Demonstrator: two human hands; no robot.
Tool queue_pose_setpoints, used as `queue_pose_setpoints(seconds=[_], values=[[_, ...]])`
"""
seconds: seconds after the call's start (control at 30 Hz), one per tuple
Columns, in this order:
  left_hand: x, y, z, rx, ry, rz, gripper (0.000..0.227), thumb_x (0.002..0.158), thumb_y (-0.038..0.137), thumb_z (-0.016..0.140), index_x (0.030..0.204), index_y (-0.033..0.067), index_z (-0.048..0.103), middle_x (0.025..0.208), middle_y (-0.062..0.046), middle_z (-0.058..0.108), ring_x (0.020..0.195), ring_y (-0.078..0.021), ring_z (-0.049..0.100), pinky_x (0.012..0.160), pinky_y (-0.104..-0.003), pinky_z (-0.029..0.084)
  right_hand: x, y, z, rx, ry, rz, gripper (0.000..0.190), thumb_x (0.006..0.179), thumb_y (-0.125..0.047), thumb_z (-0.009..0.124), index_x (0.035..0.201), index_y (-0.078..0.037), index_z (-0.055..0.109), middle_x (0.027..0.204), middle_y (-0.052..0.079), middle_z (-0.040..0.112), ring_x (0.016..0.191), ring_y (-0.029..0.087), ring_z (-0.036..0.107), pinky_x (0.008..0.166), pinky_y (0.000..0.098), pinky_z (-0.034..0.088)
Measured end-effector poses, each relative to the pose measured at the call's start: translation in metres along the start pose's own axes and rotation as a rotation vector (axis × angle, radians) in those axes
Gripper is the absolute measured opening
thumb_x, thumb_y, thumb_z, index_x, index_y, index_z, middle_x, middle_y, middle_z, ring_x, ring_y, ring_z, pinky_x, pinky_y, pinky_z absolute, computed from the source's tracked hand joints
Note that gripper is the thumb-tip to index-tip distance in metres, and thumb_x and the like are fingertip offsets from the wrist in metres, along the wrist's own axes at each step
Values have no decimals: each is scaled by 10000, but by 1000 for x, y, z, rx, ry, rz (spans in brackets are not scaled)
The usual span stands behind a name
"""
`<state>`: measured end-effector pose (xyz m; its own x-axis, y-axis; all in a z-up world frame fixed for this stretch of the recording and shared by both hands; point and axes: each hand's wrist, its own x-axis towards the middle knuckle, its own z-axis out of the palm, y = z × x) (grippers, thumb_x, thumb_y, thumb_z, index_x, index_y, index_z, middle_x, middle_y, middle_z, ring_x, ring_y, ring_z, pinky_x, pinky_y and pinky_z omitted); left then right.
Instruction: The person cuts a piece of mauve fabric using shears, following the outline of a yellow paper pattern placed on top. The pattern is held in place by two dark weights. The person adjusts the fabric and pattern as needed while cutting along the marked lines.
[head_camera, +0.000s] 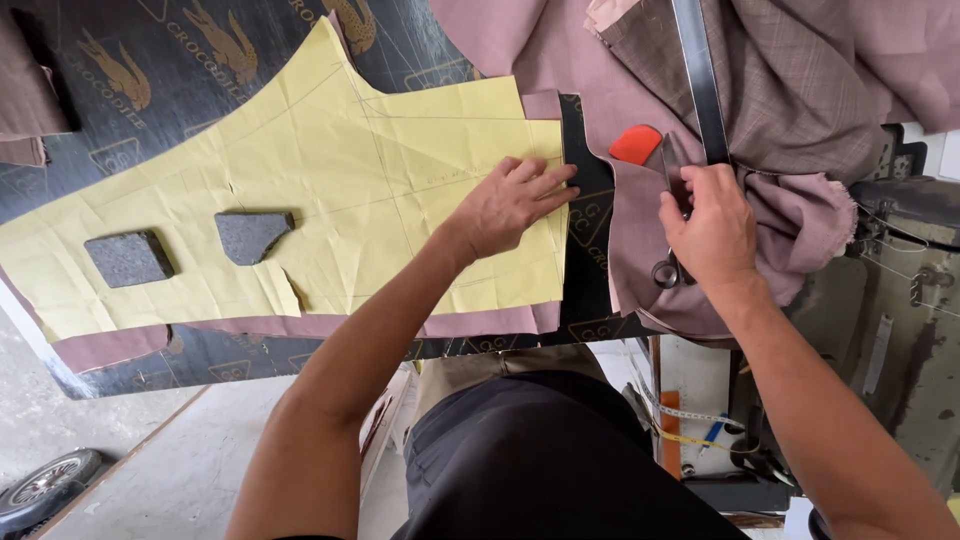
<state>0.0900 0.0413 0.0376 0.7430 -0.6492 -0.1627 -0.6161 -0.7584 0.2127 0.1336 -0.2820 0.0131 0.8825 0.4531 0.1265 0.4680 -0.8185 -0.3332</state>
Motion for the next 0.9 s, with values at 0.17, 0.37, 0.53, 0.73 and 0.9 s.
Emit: queue_pose_setpoints(seconds=[0.17,0.37,0.53,0.73,0.9], values=[[0,-1,18,-31,126,47,572,842,60,712,1362,258,581,1414,-6,445,1204,-237,451,1032,-408,412,1,-21,-27,253,67,34,183,1034,-19,610,1210,31,596,970,133,642,848,324,707,726,411,568],[-3,-5,44,-126,316,65,445,862,61,683,1274,200,590,1386,-63,468,1209,-249,488,1043,-432,390,8,-60,-46,165,-156,12,261,1120,-195,517,1257,-5,634,921,235,693,862,445,704,732,517,551],[-10,-2,44,-158,381,42,348,936,77,629,1272,165,599,1391,-96,487,1217,-264,514,1055,-441,402,17,-75,-35,25,-621,107,319,1085,-395,468,1151,-119,613,938,164,746,895,428,733,773,563,565],[-14,1,41,-186,435,20,220,1014,93,550,1225,128,597,1373,-114,504,1209,-283,527,1056,-432,417,38,-85,-27,-21,-756,99,293,1024,-364,553,1137,-95,578,1059,162,746,991,420,727,836,566,562],[-14,1,46,-229,486,18,175,1060,131,512,1195,113,621,1370,-125,525,1215,-299,530,1073,-440,417,42,-86,-20,-31,-773,-16,283,1021,-358,552,1094,-86,591,954,155,745,894,423,739,773,556,582]])
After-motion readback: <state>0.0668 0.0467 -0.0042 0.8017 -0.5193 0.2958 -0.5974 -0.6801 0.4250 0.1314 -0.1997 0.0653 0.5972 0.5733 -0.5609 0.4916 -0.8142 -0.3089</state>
